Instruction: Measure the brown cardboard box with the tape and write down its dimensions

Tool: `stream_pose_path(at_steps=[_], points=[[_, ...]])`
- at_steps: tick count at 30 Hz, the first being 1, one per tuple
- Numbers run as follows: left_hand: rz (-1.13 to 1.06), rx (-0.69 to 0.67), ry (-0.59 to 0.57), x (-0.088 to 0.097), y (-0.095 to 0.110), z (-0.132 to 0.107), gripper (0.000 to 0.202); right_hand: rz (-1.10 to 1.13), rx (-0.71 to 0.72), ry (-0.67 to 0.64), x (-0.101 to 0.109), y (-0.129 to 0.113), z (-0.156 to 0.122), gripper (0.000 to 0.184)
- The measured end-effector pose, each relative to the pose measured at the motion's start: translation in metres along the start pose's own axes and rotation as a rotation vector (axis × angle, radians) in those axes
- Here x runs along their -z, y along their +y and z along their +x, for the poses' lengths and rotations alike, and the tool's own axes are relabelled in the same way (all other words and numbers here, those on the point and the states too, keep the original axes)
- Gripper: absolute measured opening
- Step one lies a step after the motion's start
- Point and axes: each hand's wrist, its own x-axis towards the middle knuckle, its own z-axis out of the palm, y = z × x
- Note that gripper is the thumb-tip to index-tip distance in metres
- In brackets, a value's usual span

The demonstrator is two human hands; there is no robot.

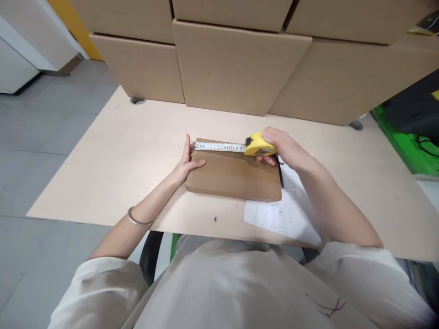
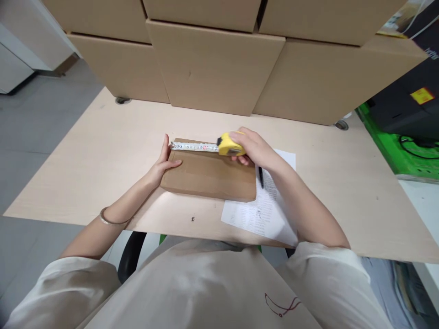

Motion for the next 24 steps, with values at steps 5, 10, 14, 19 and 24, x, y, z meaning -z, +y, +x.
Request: stream_pose_path(at_steps=[5,10,14,19,24], points=[[0.031,-0.051,-0.004,0.002,-0.008,0.004,0.151,-0.201,0.181,-0.019,-0.051,-0.022,0.027,0.049],[0.059,-0.041,-0.012,0.004,-0.009,0.005,0.149,-0.51,0.49,0.103,-0.058,-0.017,0.019,0.053],[0.14,0.006,-0.034,0.008,-0.004,0.001,0.135,-0.867,0.498,0.217,-0.056,0.01,-0.014,0.071],[0.181,0.023,-0.032,0.01,0.001,-0.003,0.116,-1.084,0.393,0.244,-0.062,0.034,-0.048,0.076],[0.17,0.068,0.018,0.005,0.011,-0.007,0.12,-0.951,0.411,0.37,-0.019,0.037,-0.053,0.076]])
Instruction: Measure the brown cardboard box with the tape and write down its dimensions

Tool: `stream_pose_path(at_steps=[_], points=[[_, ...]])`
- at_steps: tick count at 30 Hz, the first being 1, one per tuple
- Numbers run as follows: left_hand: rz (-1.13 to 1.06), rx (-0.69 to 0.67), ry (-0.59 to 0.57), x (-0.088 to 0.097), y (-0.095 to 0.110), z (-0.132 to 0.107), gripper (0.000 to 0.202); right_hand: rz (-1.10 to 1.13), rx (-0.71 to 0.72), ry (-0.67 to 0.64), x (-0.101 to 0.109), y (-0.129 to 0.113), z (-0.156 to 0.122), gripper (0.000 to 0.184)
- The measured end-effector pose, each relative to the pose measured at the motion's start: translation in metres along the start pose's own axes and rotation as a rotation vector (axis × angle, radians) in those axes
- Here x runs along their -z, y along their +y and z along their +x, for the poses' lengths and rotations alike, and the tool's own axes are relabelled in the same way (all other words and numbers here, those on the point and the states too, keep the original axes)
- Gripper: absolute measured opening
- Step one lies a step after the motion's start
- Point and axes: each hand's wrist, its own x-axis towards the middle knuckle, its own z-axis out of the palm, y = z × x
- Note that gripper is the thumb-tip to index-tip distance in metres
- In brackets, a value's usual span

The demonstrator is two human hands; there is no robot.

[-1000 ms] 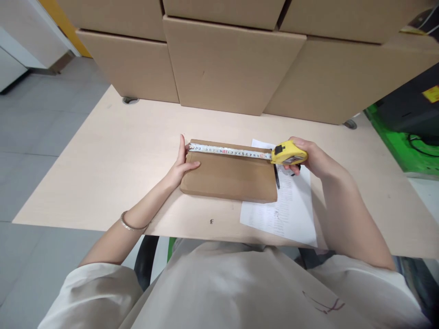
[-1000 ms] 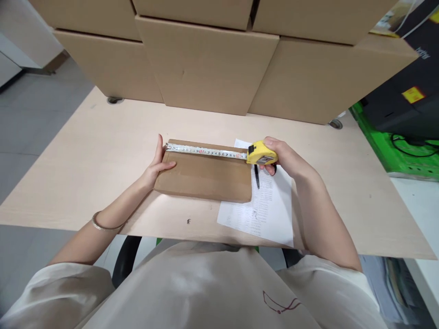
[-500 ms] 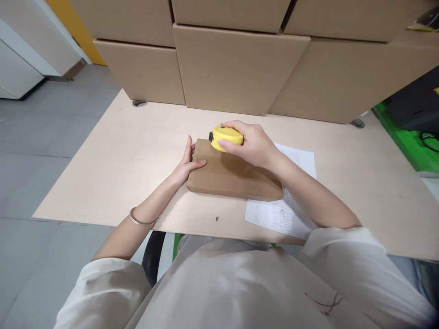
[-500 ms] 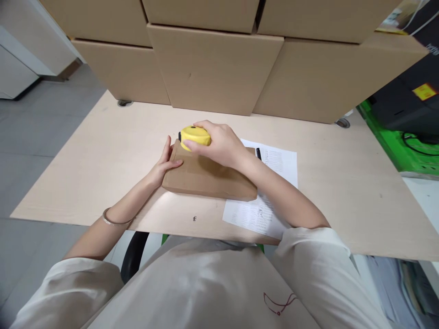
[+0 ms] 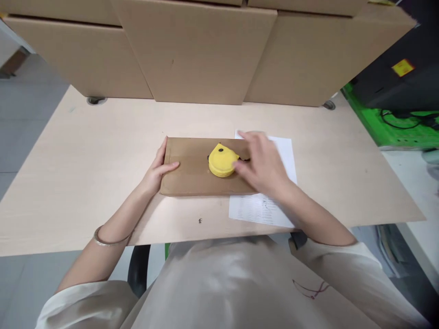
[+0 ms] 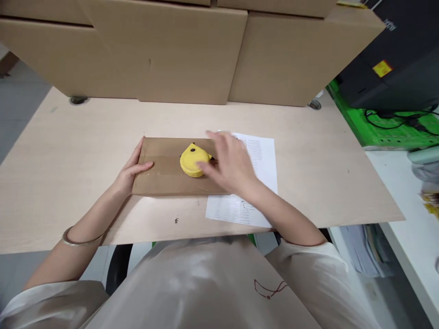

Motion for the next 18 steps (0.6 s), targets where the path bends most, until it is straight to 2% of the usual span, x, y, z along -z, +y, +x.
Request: stream_pose_path(at_steps=[2,3,5,7,9,11,13,16,18], points=[[-0.003,0.01,0.007,-0.001,0.003,-0.001,0.119,-0.065,-0.254,-0.007,0.01,0.027,0.004,0.059],[-0.002,0.013,0.01,-0.001,0.004,-0.002,0.119,-0.129,-0.386,-0.08,0.013,0.039,0.005,0.052],[0.005,0.015,0.016,-0.001,0.004,-0.002,0.118,-0.252,-0.555,-0.333,0.012,0.058,0.006,0.047],[0.023,0.013,0.024,0.001,0.003,-0.003,0.117,-0.318,-0.575,-0.591,0.005,0.067,0.005,0.047],[0.044,0.009,0.027,0.003,0.002,-0.003,0.113,-0.321,-0.527,-0.705,-0.001,0.073,0.001,0.045],[0.062,-0.002,0.021,0.005,0.001,-0.003,0.109,-0.198,-0.489,-0.689,-0.002,0.083,-0.004,0.042],[0.076,-0.019,0.009,0.007,0.001,-0.003,0.106,0.089,-0.501,-0.614,0.002,0.1,-0.011,0.044],[0.093,-0.025,0.01,0.006,0.002,-0.003,0.107,0.598,-0.627,-0.386,0.012,0.135,-0.025,0.048],[0.091,-0.006,0.02,0.005,0.003,-0.003,0.108,0.819,-0.701,-0.203,0.014,0.155,-0.034,0.047]])
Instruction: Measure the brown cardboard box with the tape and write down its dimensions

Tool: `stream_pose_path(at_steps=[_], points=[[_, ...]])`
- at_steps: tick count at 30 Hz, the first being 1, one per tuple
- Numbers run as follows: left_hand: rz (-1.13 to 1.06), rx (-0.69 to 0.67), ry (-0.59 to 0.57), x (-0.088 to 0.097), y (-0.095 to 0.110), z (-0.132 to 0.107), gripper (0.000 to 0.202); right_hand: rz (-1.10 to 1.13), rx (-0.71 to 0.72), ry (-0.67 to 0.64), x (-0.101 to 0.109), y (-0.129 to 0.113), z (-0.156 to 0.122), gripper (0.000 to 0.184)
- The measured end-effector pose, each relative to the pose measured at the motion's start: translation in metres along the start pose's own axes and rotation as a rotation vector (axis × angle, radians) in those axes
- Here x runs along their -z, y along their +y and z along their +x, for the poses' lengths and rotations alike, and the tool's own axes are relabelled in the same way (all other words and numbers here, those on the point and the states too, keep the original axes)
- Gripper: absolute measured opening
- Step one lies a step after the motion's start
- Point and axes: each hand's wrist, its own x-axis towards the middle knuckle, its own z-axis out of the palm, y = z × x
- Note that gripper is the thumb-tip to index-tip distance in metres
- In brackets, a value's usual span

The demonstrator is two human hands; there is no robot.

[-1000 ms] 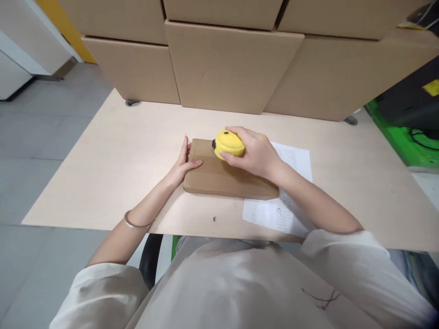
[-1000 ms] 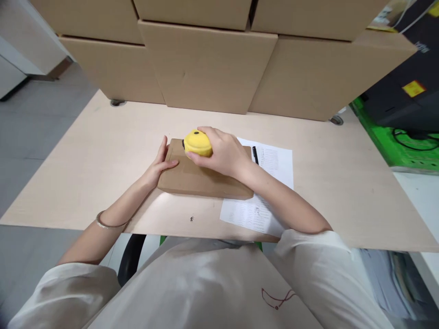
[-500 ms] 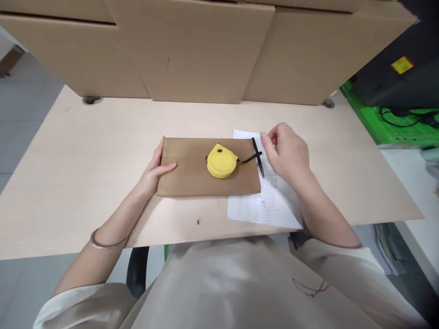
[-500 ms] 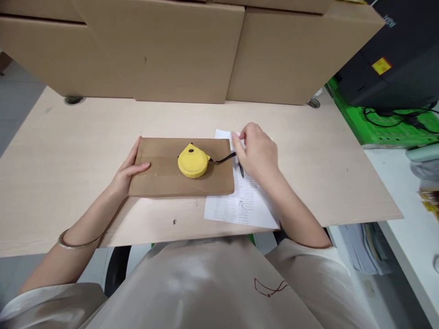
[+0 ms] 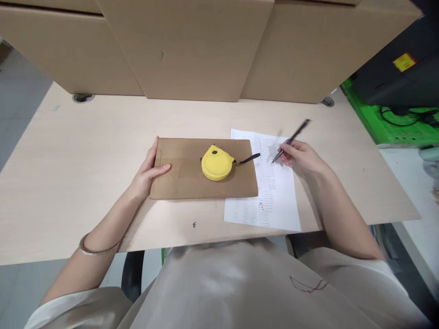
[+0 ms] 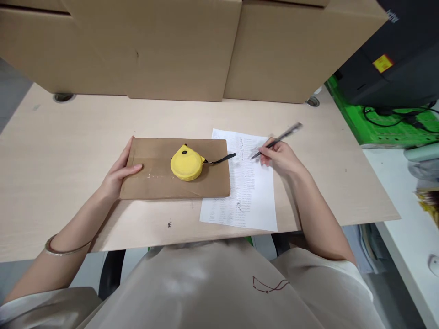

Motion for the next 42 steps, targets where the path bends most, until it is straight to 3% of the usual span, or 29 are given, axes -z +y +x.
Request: stream_pose_path(at_steps=[5,10,15,20,42], points=[[-0.013,0.006,-0.003,-0.002,0.005,-0.003,0.106,0.234,0.008,0.119,0.01,0.025,0.004,0.054],[0.005,0.013,-0.002,-0.005,0.013,-0.007,0.104,0.133,0.034,0.129,0.006,0.034,0.004,0.059],[-0.033,0.039,0.006,-0.008,0.018,-0.008,0.115,0.029,0.006,0.104,0.008,0.034,0.001,0.054],[-0.016,0.031,0.006,-0.008,0.017,-0.008,0.11,0.006,0.018,0.057,0.008,0.028,-0.003,0.048],[-0.017,0.035,-0.005,-0.009,0.02,-0.01,0.106,-0.017,0.037,0.062,0.007,0.027,-0.005,0.058]])
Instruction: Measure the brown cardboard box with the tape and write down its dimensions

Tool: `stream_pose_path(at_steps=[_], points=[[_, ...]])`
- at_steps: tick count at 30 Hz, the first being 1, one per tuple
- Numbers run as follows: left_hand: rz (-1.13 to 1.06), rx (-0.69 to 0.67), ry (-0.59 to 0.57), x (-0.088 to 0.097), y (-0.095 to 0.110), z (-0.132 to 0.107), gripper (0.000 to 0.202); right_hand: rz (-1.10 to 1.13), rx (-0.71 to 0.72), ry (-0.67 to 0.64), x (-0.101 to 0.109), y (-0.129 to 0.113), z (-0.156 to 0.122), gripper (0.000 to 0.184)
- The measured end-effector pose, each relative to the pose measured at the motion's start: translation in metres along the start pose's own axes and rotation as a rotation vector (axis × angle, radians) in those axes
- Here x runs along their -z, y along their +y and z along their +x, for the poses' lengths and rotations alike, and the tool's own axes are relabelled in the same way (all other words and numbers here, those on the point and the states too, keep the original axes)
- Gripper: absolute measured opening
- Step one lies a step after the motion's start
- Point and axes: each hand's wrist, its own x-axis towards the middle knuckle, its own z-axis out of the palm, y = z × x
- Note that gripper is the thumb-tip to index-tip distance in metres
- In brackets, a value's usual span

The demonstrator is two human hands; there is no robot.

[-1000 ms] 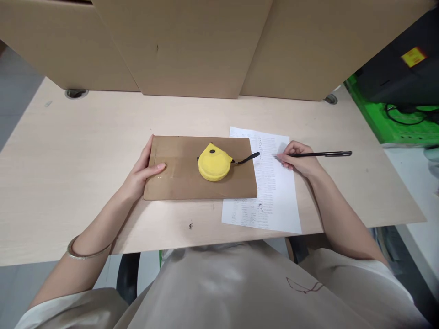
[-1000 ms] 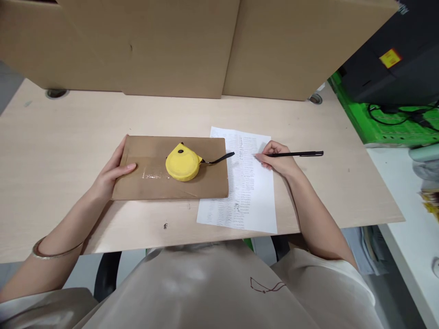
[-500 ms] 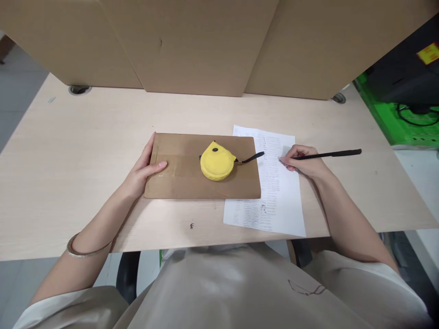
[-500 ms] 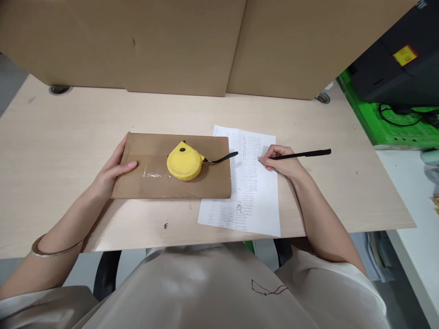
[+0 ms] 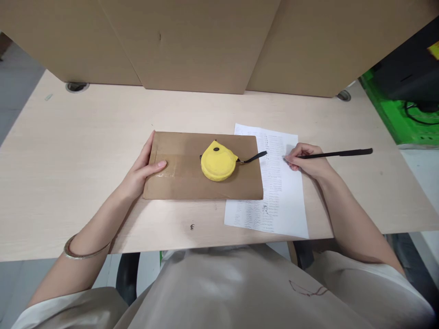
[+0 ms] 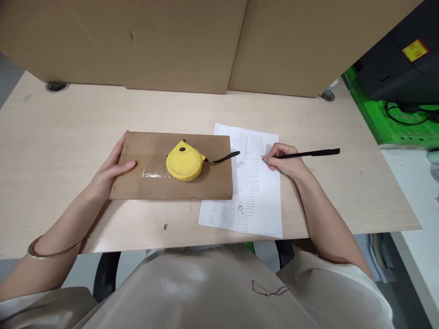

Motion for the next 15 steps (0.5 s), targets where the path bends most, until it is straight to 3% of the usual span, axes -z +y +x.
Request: stream_pose_path(at_steps=[15], points=[[-0.012,0.016,-0.001,-0.0028,0.0041,-0.002,0.105,0.019,-0.003,0.015,-0.0015,-0.0022,-0.0021,0.056]])
